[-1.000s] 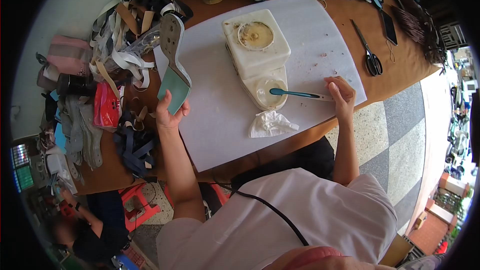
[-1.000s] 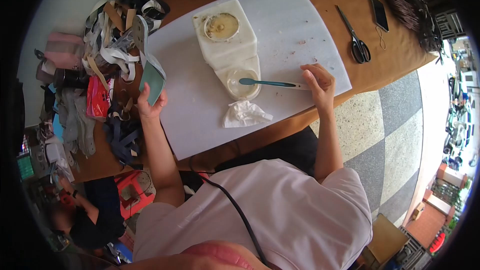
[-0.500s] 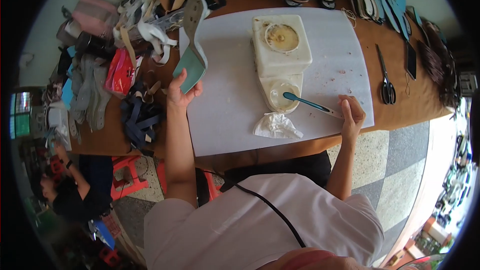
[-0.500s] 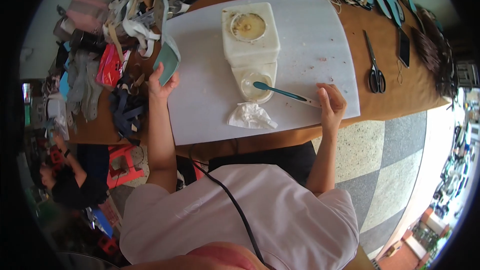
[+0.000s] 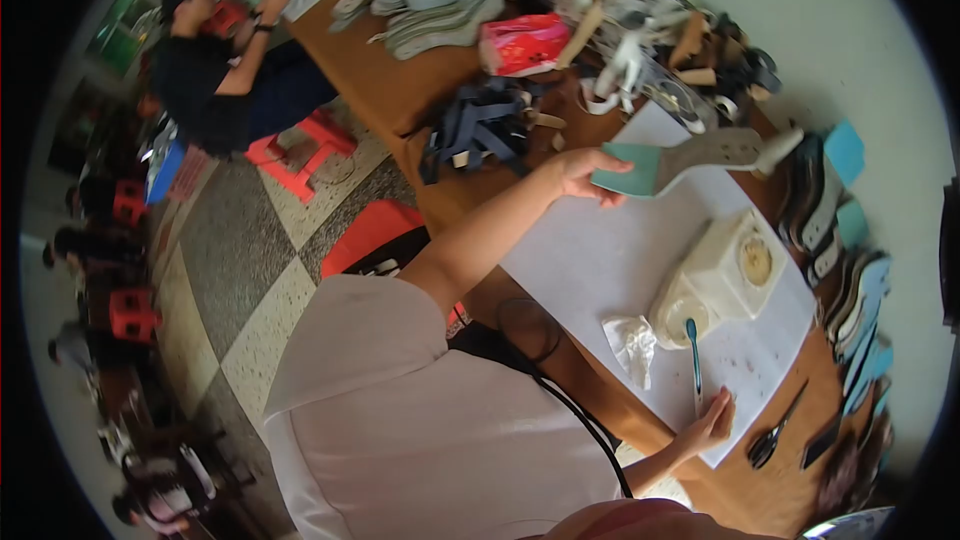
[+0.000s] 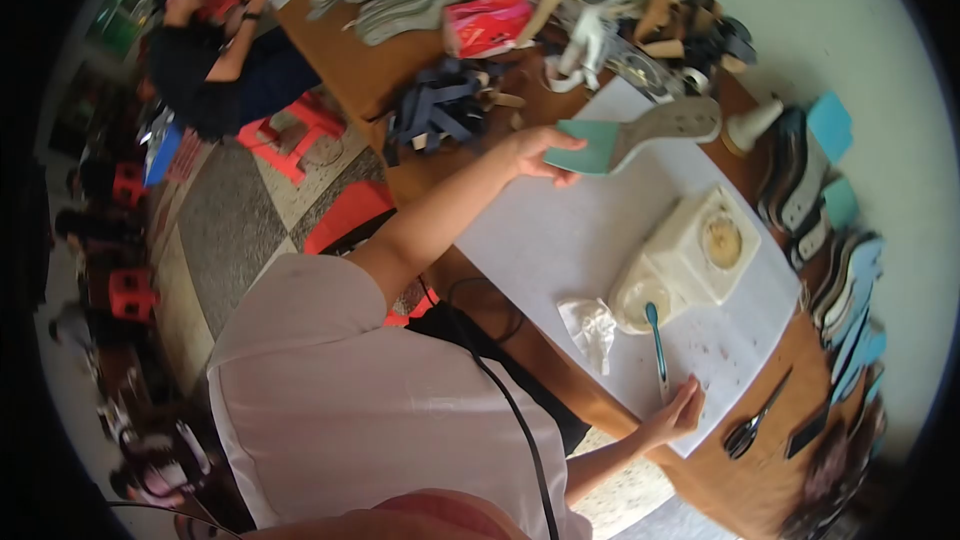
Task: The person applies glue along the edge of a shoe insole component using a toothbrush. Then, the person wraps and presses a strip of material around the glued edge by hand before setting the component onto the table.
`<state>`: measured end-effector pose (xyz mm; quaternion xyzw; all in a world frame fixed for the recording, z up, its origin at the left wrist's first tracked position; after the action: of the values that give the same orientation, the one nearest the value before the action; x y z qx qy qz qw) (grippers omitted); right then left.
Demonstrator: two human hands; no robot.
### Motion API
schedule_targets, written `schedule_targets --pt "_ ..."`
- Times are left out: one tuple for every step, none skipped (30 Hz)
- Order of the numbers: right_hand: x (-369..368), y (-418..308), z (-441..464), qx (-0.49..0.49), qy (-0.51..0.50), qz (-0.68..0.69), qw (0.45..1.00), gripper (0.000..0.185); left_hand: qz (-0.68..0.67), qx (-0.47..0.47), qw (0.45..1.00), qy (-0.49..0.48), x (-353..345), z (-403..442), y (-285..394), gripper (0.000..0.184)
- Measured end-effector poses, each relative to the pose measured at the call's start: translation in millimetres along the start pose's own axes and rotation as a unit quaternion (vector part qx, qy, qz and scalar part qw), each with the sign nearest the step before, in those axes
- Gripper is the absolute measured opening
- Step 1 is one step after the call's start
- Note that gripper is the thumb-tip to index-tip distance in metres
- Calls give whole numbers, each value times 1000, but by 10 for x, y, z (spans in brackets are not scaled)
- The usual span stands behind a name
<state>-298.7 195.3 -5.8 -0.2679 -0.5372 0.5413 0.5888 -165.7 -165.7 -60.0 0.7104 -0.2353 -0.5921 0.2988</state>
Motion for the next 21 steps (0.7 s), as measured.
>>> schedule_targets --pt "2 -14 -12 -5 5 11 1000 21 0 -13 1000 10 2 -13 29 32" --pt "32 -3 -16 -12 13 19 1000 21 13 -15 1000 2 -43 -20 41 32" --pt "28 14 -5 -7 6 22 1000 21 28 -16 999 -6 -72 -18 55 32" --pt "37 58 -2 -8 2 26 1000 22 34 -17 999 -10 -64 -11 48 31" --pt "46 107 1 -10 0 30 999 23 36 -21 999 -8 -54 -18 60 31" --pt "48 146 4 -24 -3 25 999 22 31 -15 999 -11 -61 -19 58 31" --pt "51 159 6 -22 -4 27 999 22 25 -9 1000 -15 -77 -23 43 30" --pt "62 178 5 -23 3 29 999 22 27 -11 999 -14 -97 -29 51 30" --pt "55 151 -5 -25 11 32 999 22 18 -10 1000 -9 -112 -34 60 30" --pt "49 82 -11 -19 15 11 1000 22 7 -9 1000 -2 -113 -44 64 30" --pt "53 74 -18 -20 12 12 1000 22 7 -8 1000 -8 -108 -44 64 30" --pt "68 66 -23 -16 12 -5 1000 22 1 -12 1000 -4 -109 -50 57 30" --pt "52 58 -13 -10 12 -20 1000 22 -2 -18 1000 0 -105 -49 80 30" --pt "55 51 -14 -7 16 -22 1000 22 -3 -20 1000 3 -105 -49 74 30" --pt "56 59 -10 -7 14 -22 1000 22 0 -27 1000 14 -90 -46 78 31" --pt "53 74 -7 -9 10 -23 1000 22 4 -34 999 23 -76 -41 91 32" --pt "56 86 -5 -11 8 -23 1000 22 4 -33 999 23 -71 -39 92 32" --pt "56 87 -3 -12 8 -22 1000 22 3 -26 1000 11 -80 -41 89 31" --pt "54 83 -6 -12 9 -19 1000 22 1 -18 1000 -2 -93 -44 78 30" --pt "58 82 -10 -12 10 -14 1000 22 3 -16 1000 -2 -88 -45 66 30" --pt "63 84 -10 -13 13 -12 1000 22 0 -16 1000 0 -75 -41 67 30"
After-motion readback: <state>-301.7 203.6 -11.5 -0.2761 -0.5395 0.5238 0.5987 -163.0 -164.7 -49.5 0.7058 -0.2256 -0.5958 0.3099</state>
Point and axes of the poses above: each hand's wrist, its own z-axis towards the middle knuckle, its own x-axis out of the back of the hand, y = z × x, the point moved 9 cm from there along z, towards the middle knuckle, and after that the axes turned 1 degree about x, right-handed, at the moved point
